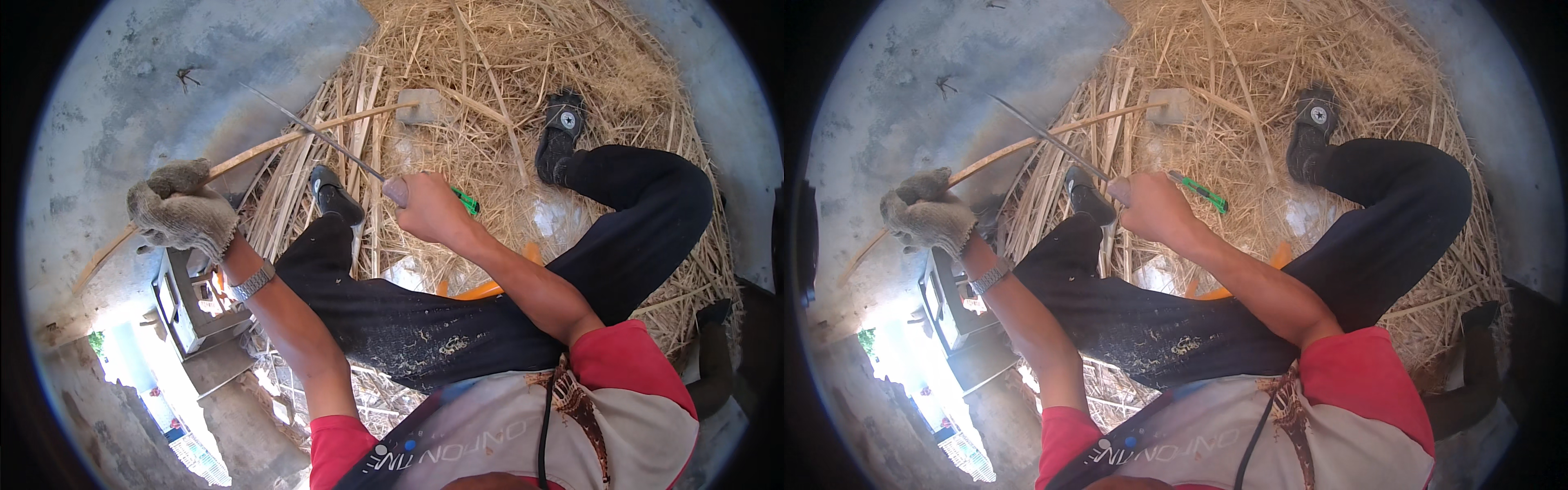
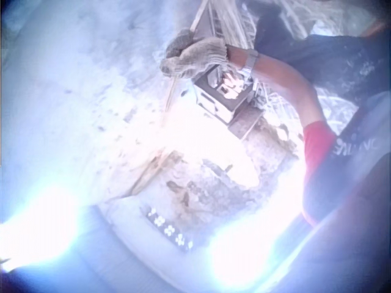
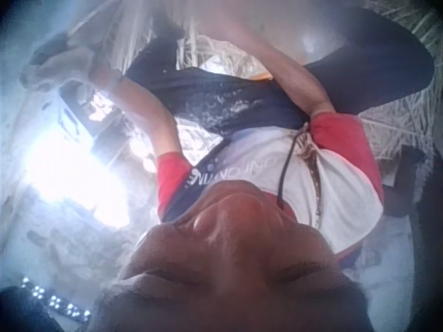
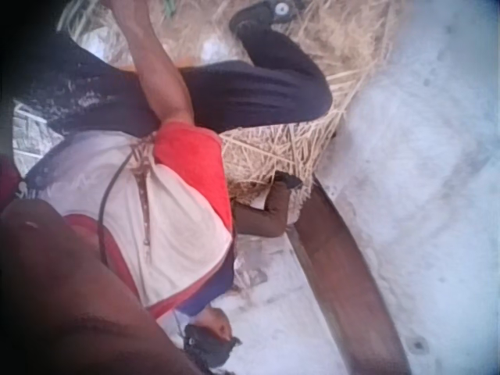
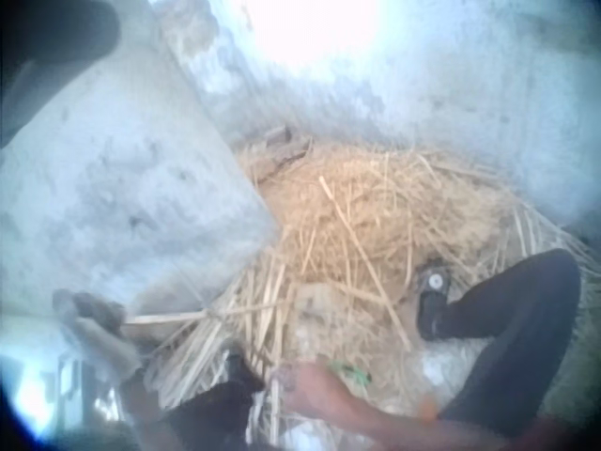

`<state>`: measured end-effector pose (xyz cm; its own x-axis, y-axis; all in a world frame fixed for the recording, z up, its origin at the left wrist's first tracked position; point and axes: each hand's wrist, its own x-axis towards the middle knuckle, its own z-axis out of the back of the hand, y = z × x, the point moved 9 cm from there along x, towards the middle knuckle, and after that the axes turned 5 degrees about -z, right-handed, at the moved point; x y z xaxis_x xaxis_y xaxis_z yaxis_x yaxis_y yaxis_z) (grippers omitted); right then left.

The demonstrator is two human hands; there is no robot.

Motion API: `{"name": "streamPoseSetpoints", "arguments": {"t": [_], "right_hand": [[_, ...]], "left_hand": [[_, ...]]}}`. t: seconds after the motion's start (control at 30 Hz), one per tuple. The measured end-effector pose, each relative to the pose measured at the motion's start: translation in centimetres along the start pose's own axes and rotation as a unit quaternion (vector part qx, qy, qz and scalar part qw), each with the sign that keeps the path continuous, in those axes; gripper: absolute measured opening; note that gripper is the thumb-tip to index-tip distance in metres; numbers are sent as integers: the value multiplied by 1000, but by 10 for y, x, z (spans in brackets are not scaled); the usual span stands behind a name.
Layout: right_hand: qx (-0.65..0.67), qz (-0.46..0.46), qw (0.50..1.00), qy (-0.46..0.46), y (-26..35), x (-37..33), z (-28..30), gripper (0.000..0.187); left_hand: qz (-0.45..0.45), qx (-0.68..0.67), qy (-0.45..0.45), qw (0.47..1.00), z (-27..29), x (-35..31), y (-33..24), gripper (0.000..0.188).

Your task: The person sits cross-legged on a stool and uses a machete to split long bamboo poles into thin strips. They hold the bamboo with a gloved left hand and repeatedly strike it with the machete in their right hand, creating a pile of bamboo strips on the floor.

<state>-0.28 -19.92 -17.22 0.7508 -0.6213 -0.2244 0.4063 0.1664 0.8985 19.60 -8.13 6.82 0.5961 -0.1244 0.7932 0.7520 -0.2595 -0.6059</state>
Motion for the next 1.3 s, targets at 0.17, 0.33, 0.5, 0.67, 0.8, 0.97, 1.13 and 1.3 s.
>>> {"name": "streamPoseSetpoints", "arguments": {"t": [0.17,0.33,0.5,0.67,0.8,0.97,1.13,1.3], "right_hand": [[-70,-18,997,-25,-29,17,1,18],[-48,-126,990,-31,-70,17,6,19],[23,-10,999,-20,-11,6,-3,15],[12,-82,996,-14,-39,17,-2,20],[44,-243,969,-5,-100,16,-6,21],[55,14,998,-2,-1,8,5,15],[122,14,992,-40,-19,12,-14,13],[49,-79,996,-15,-57,18,-1,14]], "left_hand": [[29,-32,-76,996,10,-3,14,35],[10,-48,-24,999,-2,0,8,34],[-3,-40,1,999,-28,3,-10,34],[25,-94,18,995,-35,8,-8,31],[-4,-63,27,998,-49,3,-20,32],[46,-105,-5,993,-53,4,-13,35],[21,-76,-55,995,-55,6,-18,34],[36,-99,-58,993,-64,8,-14,33]]}}
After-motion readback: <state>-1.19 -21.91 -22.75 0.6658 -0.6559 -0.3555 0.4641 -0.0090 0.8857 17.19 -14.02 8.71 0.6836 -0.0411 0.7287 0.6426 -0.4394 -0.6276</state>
